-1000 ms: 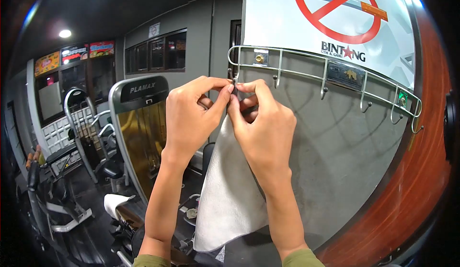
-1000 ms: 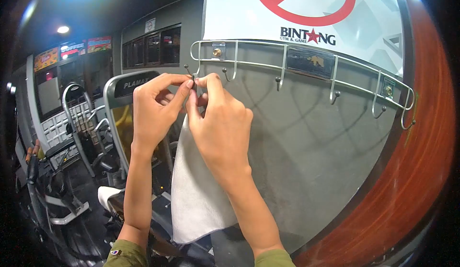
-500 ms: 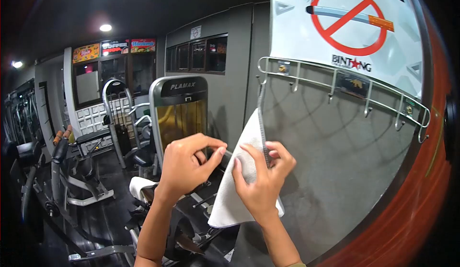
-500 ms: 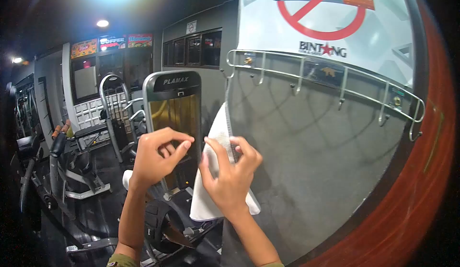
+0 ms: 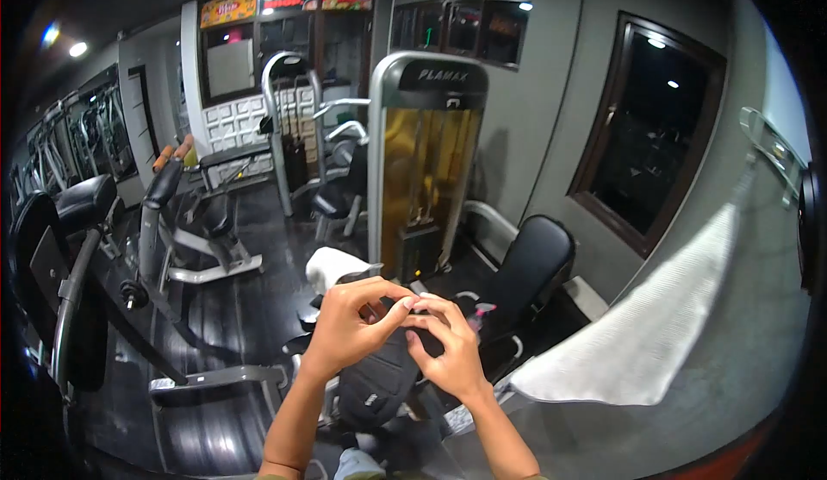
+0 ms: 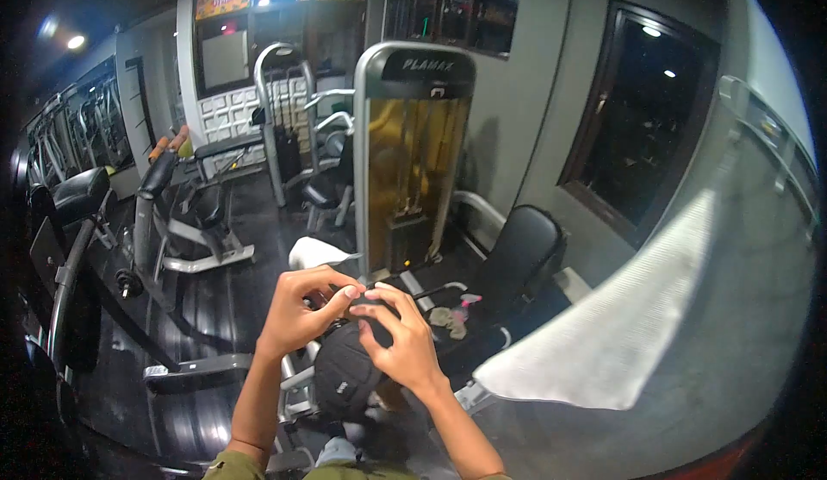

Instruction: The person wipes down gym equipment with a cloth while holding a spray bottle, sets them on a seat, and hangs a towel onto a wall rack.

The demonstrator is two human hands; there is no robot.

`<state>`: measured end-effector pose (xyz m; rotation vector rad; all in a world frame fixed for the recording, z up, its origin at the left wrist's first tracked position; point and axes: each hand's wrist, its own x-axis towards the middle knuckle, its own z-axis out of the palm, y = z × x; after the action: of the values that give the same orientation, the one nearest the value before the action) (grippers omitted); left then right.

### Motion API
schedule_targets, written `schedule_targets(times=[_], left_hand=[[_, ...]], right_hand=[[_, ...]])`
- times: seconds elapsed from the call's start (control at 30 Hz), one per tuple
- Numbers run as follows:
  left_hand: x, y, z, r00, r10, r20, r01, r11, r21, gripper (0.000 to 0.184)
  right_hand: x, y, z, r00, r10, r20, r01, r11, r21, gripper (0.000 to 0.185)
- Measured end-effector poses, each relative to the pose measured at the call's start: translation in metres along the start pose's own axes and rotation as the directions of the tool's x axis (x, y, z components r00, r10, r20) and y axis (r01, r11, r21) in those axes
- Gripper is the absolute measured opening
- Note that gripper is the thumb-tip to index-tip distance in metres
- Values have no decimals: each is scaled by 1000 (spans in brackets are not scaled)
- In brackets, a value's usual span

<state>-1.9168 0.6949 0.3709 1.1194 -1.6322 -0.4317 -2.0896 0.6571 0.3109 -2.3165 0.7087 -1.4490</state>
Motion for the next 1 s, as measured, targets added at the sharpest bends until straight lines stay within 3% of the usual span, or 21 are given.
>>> schedule_targets(times=[0.13,0.2,0.27,0.4,0.5,0.67,0.73,0.8,0.87,1.0], left_hand=[[-23,-100,-20,954,-296,41,298,930,-216,14],[-35,-153,-24,943,-331,-25,308,900,-308,18],[-44,-188,-37,890,-451,-72,416,864,-283,17],[-55,-241,-61,794,-603,-84,560,778,-285,13],[-56,-283,-62,831,-542,-126,521,838,-162,14],[-36,-313,-51,858,-509,-64,497,856,-144,24],[-23,-322,-44,876,-470,-108,467,883,-51,32],[-14,-335,-38,882,-464,-79,464,886,-29,38],[-6,-343,-31,922,-385,-39,387,922,32,42],[5,-354,-28,917,-393,-65,395,918,39,33]], right_hand=[[18,34,82,960,222,170,-242,965,106,30],[25,51,122,936,265,233,-296,949,112,33],[28,70,160,898,322,301,-365,926,99,39],[27,106,222,897,372,238,-381,924,-9,42],[25,132,250,864,480,154,-483,875,-20,46],[17,166,266,819,570,67,-562,820,-106,55],[22,167,267,718,691,90,-694,720,8,61],[23,167,266,705,703,93,-707,706,26,63],[21,171,266,675,729,119,-736,653,177,60],[16,179,268,634,757,158,-762,576,295,61]])
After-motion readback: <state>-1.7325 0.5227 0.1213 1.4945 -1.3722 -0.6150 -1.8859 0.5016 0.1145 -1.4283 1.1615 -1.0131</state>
